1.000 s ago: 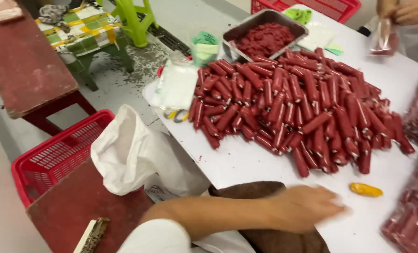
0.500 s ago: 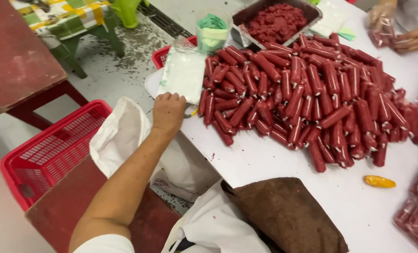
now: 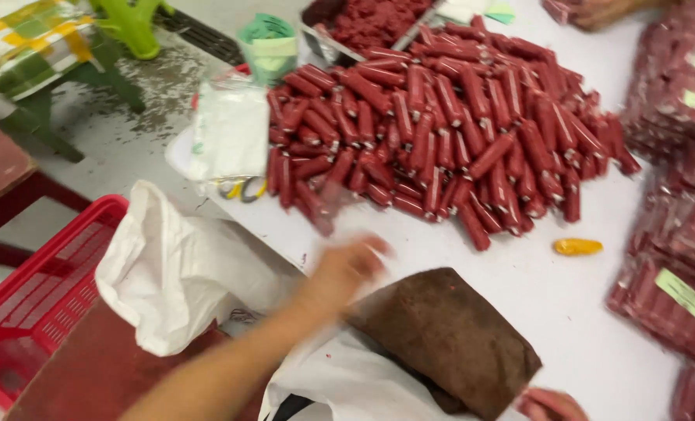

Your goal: The person counts and places processed red sausages into small plastic bags, adds a green label, and seals the bags.

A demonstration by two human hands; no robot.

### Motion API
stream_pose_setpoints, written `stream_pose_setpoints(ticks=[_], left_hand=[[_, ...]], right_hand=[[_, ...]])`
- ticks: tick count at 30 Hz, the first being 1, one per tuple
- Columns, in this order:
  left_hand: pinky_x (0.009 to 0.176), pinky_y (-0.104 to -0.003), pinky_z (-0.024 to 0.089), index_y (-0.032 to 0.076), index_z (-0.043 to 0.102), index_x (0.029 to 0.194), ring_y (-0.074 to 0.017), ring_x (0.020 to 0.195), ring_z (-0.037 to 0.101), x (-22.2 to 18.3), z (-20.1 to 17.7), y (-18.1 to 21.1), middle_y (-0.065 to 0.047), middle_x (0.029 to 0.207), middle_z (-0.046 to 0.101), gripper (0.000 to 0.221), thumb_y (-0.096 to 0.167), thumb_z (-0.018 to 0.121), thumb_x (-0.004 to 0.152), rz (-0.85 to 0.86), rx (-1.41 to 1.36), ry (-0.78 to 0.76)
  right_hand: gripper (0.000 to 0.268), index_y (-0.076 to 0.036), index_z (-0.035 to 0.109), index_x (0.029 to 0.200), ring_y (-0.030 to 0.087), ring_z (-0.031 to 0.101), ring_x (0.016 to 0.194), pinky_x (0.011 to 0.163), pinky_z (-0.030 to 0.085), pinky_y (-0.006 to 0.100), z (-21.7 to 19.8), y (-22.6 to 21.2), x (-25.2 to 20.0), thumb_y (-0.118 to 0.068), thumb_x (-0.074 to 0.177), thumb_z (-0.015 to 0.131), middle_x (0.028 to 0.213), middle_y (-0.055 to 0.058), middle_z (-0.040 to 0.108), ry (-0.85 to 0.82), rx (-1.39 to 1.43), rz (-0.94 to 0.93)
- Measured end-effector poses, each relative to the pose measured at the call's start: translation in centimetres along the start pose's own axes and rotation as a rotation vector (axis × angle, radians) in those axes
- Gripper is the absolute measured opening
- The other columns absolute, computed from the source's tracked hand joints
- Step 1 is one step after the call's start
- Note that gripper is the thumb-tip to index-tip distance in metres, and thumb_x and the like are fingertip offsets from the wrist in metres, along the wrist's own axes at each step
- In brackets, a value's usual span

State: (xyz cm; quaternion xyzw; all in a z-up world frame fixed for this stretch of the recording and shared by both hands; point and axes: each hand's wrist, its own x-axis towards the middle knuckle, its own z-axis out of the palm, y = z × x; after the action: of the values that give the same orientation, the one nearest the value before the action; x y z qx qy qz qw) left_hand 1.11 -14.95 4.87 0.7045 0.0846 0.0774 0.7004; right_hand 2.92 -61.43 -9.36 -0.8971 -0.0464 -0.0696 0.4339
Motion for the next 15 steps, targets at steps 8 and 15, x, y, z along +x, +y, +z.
stream_pose_setpoints(ticks=[8, 15], left_hand=[[0.074, -0.014, 0.045, 0.018, 0.069, 0.090, 0.0011, 0.079, 0.056, -3.3, 17.0, 3.6, 0.010, 0.084, 0.065, 0.023, 0.027, 0.083, 0.075, -0.131, -0.303, -0.506], [0.058, -0.049, 0.052, 0.002, 0.060, 0.097, -0.0362, 0.085, 0.060, 10.6, 13.4, 4.9, -0.014, 0.092, 0.063, 0.023, 0.022, 0.071, 0.089, 0.793, 0.928, -0.012]], right_hand=[[0.034, -0.014, 0.068, 0.102, 0.012, 0.068, 0.083, 0.076, 0.053, 0.021, -3.1, -18.2, 0.0, -0.015, 0.071, 0.083, 0.093, 0.003, 0.070, 0.085, 0.107, -0.345], [0.068, -0.039, 0.060, 0.135, 0.018, 0.074, 0.111, 0.099, 0.059, 0.036, -13.5, -0.5, 2.7, -0.050, 0.068, 0.063, 0.126, -0.010, 0.072, -0.299, -0.796, -0.423]])
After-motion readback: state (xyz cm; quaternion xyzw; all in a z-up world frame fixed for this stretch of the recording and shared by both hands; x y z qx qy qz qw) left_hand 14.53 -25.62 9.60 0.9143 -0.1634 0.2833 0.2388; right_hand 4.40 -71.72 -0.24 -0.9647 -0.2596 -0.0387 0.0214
